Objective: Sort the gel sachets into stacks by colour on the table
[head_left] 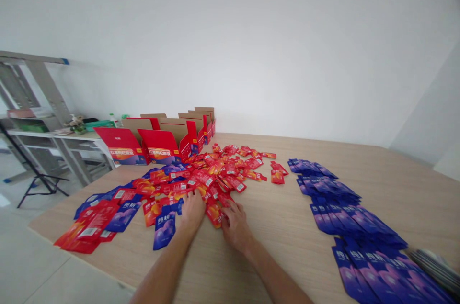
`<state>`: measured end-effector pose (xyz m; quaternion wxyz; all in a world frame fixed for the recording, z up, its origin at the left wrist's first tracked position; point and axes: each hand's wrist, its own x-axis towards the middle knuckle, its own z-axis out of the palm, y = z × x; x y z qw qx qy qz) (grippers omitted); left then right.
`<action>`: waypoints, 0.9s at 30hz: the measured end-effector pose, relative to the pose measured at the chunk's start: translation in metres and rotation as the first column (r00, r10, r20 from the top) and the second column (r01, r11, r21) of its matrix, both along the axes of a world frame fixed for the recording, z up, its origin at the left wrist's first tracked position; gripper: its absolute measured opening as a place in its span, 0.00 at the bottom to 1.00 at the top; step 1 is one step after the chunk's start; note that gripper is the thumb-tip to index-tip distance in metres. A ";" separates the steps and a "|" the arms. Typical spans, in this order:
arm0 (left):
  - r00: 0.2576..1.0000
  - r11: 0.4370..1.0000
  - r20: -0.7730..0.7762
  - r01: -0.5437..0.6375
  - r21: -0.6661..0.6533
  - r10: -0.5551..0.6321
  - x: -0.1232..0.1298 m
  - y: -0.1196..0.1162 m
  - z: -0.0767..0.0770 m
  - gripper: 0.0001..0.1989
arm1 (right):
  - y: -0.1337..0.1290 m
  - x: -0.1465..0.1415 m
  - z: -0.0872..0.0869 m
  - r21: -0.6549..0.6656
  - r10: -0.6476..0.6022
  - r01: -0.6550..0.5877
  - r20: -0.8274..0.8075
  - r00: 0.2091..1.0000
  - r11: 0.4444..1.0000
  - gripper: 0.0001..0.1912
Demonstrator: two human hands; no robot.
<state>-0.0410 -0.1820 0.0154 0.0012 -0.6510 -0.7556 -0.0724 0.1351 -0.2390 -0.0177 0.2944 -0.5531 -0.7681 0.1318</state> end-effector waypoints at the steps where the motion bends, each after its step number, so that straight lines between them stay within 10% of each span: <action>1: 1.000 1.000 -0.001 -0.022 0.011 0.022 0.001 0.001 -0.002 0.20 | -0.001 0.001 0.001 -0.006 0.002 -0.002 0.002 1.000 1.000 0.19; 9: 0.997 0.997 -0.010 -0.074 0.013 0.074 0.005 0.006 -0.016 0.30 | -0.013 0.013 0.001 -0.114 -0.068 0.078 0.090 0.994 0.990 0.29; 20: 1.000 0.967 0.011 -0.026 0.252 0.024 0.012 -0.007 0.025 0.22 | -0.013 0.014 -0.001 -0.124 -0.034 0.042 0.061 0.998 0.991 0.30; 27: 0.933 0.840 0.179 0.183 0.511 -0.312 0.041 -0.007 0.025 0.18 | -0.005 0.033 -0.004 -0.071 -0.019 0.007 -0.160 0.987 0.997 0.24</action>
